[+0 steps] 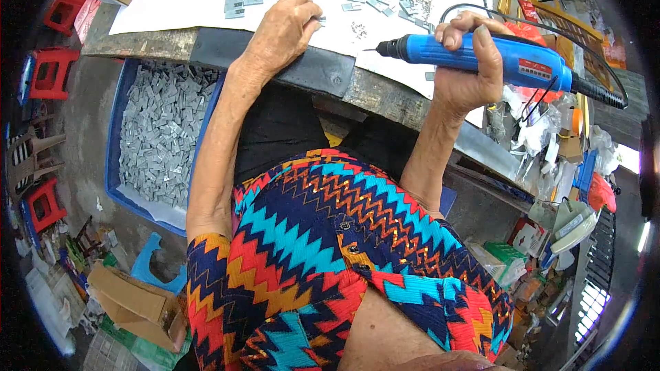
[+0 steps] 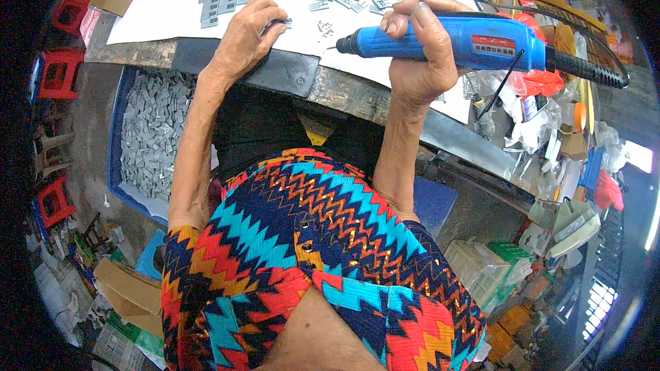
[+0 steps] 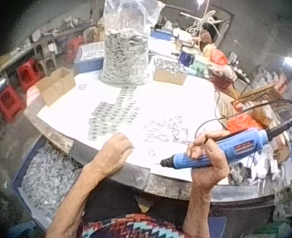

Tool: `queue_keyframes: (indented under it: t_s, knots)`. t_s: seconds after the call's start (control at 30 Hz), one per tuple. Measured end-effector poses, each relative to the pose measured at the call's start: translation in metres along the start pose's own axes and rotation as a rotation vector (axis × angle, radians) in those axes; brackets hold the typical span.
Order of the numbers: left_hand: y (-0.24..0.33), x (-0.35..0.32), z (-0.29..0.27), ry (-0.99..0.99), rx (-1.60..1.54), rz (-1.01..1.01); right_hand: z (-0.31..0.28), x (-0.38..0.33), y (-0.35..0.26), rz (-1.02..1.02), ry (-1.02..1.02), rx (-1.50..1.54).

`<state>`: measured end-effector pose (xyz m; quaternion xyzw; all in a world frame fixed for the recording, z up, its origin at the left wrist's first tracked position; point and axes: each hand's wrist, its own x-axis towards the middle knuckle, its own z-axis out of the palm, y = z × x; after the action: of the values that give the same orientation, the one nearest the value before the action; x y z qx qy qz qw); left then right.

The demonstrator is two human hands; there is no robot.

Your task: Assembling small metal components using an electric screwdriver at a workbench.

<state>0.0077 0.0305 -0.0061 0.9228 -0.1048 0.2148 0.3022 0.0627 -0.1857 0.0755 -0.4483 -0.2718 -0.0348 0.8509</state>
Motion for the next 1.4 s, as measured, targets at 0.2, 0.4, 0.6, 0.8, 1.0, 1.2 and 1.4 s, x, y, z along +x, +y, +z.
queue_keyframes:
  t_s: [0.2, 0.4, 0.6, 0.8, 1.0, 1.2, 1.4]
  knots:
    - [0.001, 0.000, 0.002, 0.023, -0.007, -0.012, 0.000, 0.000, 0.000, 0.011, -0.022, -0.022]
    - [0.002, 0.001, 0.002, 0.037, -0.004, -0.002, 0.002, 0.000, 0.003, 0.002, -0.009, -0.052]
    - [0.002, -0.001, 0.005, 0.067, 0.057, 0.026, 0.004, 0.000, 0.004, -0.010, -0.019, -0.054]
    - [0.001, -0.001, 0.004, 0.060, 0.064, 0.028, 0.016, 0.001, 0.001, -0.008, 0.101, 0.053]
    - [-0.001, -0.002, 0.005, 0.081, -0.040, -0.026, 0.005, 0.000, 0.000, -0.009, -0.026, -0.019]
    - [0.003, 0.000, 0.003, 0.058, -0.052, -0.077, 0.006, -0.001, 0.001, -0.002, 0.011, -0.015]
    - [0.004, 0.002, 0.002, 0.048, -0.075, -0.119, 0.003, 0.002, 0.001, 0.009, 0.002, -0.052]
